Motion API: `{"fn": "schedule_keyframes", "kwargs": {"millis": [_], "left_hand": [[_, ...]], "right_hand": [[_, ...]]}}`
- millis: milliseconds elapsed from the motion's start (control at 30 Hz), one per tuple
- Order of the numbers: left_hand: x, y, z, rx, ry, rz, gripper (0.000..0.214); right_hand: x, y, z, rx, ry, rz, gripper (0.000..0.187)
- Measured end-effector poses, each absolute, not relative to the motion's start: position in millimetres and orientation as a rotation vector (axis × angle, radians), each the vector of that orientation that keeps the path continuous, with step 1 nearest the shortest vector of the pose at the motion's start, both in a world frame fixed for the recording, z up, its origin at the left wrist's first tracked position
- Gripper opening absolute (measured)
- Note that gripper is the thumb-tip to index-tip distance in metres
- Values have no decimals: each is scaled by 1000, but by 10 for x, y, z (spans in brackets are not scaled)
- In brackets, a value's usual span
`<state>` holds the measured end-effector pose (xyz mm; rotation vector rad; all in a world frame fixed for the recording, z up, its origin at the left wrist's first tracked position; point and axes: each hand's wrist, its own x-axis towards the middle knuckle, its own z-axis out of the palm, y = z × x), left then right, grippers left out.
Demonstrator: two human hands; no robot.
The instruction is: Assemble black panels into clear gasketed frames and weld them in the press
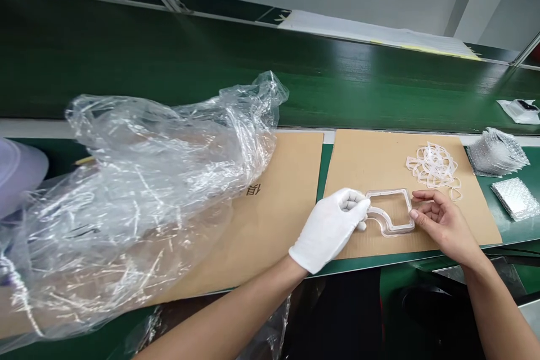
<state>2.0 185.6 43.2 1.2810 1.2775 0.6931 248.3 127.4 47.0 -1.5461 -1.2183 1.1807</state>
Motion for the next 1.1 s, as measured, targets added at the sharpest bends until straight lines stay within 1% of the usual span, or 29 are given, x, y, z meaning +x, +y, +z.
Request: {"fn": "schedule_keyframes", "kwargs": {"millis": [100,333,600,833,1000,1100], "left_hand": [[32,1863,453,1284,1288,685,27],[60,1883,471,1338,1261,726,28],[92,1891,471,1394,1268,731,26],[85,1936,415,1335,1299,716,28],[85,1983,427,1360,1288,720,30],[96,2017,457,1498,1318,730,26]], "right_hand": [[2474,1218,479,-1574,-1233,1215,52],[2430,1278,455,-1599,-1232,1157,53],[2404,1359,431,-1626,-1188,1132,61],[2369,1448,464,-1695,-1163,1140,55],[2356,1536,480,-1748,-1280,976,54],[2355,1595,488,-1703,-1214,1041,50]]}}
